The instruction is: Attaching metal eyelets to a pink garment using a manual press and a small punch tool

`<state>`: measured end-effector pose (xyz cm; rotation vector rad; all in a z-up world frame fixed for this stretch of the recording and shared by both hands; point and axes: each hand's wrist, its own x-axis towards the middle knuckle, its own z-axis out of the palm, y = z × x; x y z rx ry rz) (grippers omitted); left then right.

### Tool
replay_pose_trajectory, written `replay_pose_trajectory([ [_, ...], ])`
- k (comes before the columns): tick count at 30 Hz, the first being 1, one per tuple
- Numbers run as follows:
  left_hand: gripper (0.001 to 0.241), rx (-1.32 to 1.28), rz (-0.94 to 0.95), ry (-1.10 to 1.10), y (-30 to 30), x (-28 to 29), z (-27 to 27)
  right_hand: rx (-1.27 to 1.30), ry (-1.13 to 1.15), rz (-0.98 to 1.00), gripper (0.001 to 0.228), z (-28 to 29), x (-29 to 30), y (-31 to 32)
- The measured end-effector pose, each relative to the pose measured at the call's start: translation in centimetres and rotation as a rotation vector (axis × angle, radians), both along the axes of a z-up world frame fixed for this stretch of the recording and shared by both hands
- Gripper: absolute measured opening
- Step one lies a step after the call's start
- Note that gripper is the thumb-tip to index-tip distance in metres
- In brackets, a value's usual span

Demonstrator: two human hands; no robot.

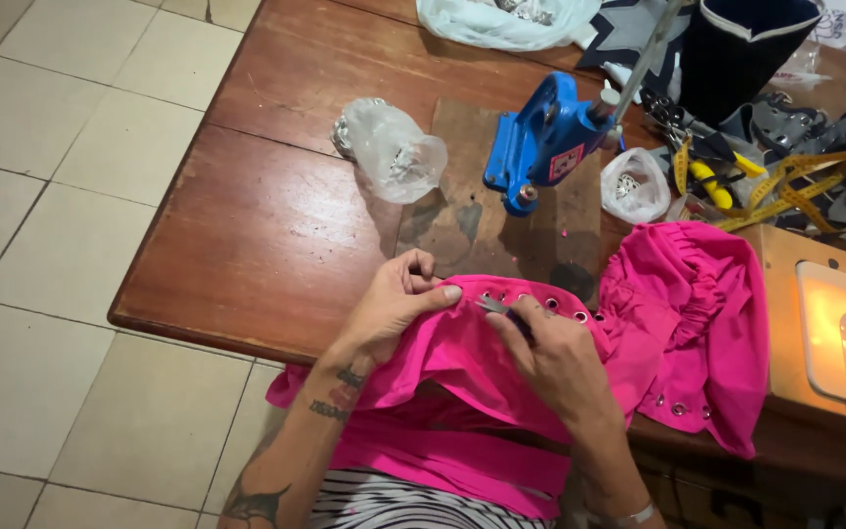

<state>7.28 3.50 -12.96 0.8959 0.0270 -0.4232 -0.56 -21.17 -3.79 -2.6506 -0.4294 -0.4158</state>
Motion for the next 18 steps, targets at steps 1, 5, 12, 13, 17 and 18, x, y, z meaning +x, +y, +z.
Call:
replay_pose_trajectory([
  [1,0.054,0.0,-0.001,-0.008,0.2,0.1,-0.1,-0.032,-0.002,0.006,0.027,0.0,0.0,0.3],
  [5,0.054,-0.001,-0.017,0.001,0.3,0.4,-1.0,-0.045,-0.011,0.019,0.027,1.3,0.2,1.1],
  [12,0.051,0.024,-0.035,-0.034,0.9,1.3,-2.8,-0.227,-0.094,-0.415,0.028,0.3,5.0,-8.1],
  [13,0.052,0.031,-0.064,-0.037,0.6,1.6,-3.9,-0.302,-0.057,-0.496,0.03,0.8,5.8,-9.8],
  [17,0.059,0.076,-0.076,-0.067,0.8,0.8,-1.6,-0.319,0.106,-0.619,0.034,-2.8,10.9,-13.7],
  [18,0.059,0.079,-0.068,-0.069,0.8,0.7,-1.6,-0.344,0.175,-0.663,0.043,-2.1,11.3,-13.2],
])
